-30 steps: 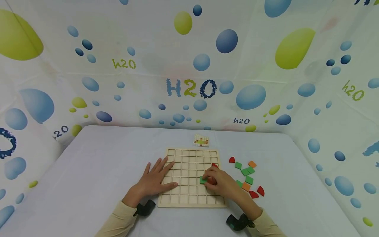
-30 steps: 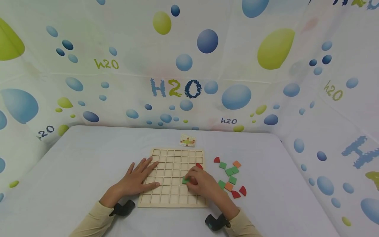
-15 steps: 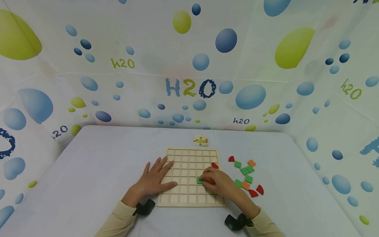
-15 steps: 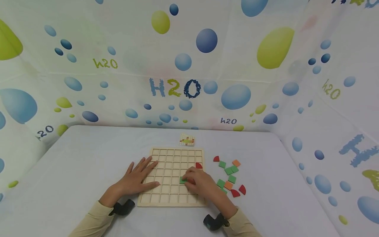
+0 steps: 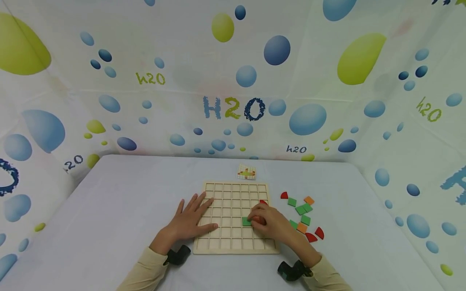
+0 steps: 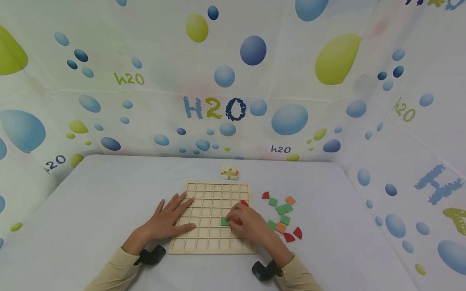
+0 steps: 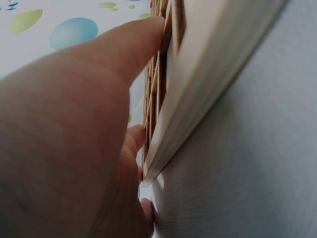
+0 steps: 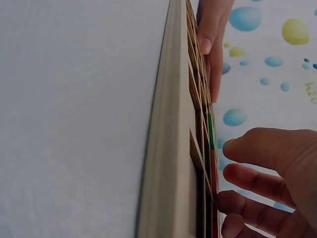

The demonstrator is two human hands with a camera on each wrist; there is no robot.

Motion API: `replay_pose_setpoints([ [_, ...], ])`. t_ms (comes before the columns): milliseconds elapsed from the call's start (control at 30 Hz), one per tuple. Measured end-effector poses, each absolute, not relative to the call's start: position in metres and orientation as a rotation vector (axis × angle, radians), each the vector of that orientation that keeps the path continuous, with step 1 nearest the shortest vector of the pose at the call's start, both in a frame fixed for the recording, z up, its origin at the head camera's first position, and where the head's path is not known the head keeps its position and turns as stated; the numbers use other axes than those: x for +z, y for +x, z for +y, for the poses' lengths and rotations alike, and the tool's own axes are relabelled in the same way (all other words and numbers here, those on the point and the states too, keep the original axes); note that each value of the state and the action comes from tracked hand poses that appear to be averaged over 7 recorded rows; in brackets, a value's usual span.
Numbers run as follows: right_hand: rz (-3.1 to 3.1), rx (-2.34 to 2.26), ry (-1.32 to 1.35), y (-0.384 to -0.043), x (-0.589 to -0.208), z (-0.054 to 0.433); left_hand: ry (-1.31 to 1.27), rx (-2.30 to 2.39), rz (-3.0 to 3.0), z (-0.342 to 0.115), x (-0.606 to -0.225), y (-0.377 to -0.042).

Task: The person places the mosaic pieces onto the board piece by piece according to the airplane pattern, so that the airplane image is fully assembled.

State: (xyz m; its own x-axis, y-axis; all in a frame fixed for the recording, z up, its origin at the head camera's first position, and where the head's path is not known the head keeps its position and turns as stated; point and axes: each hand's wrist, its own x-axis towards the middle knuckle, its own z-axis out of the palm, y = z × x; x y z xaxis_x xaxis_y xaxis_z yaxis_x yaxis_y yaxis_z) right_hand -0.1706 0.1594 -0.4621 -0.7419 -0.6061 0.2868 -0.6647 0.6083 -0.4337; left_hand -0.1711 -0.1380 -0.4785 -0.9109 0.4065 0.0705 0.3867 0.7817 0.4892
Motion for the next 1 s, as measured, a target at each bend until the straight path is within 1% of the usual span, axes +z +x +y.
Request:
replay_pose_setpoints([
  [233,-2.683,0.848,1.065,-0.173,-0.461,0.165,0.657,0.813,2.936,-0.138,-0.48,-0.171],
  [400,-2.724,0.908,0.999,-0.175,-0.458,0.171,0.646,0.78,2.95,-0.139,-0.486,-0.174],
  [633,-2.703,0.917,0.968,-0.178,-0.455,0.18,0.654,0.813,2.936,-0.137,-0.479,-0.169],
  [767,-2.688,0.927,0.962,-0.181,-0.452,0.188,0.659,0.803,2.946,-0.138,-0.482,-0.171],
  [1000,-2.718,0.882,0.841,-0.184,-0.444,0.202,0.636,0.767,2.946,-0.138,-0.483,-0.171],
])
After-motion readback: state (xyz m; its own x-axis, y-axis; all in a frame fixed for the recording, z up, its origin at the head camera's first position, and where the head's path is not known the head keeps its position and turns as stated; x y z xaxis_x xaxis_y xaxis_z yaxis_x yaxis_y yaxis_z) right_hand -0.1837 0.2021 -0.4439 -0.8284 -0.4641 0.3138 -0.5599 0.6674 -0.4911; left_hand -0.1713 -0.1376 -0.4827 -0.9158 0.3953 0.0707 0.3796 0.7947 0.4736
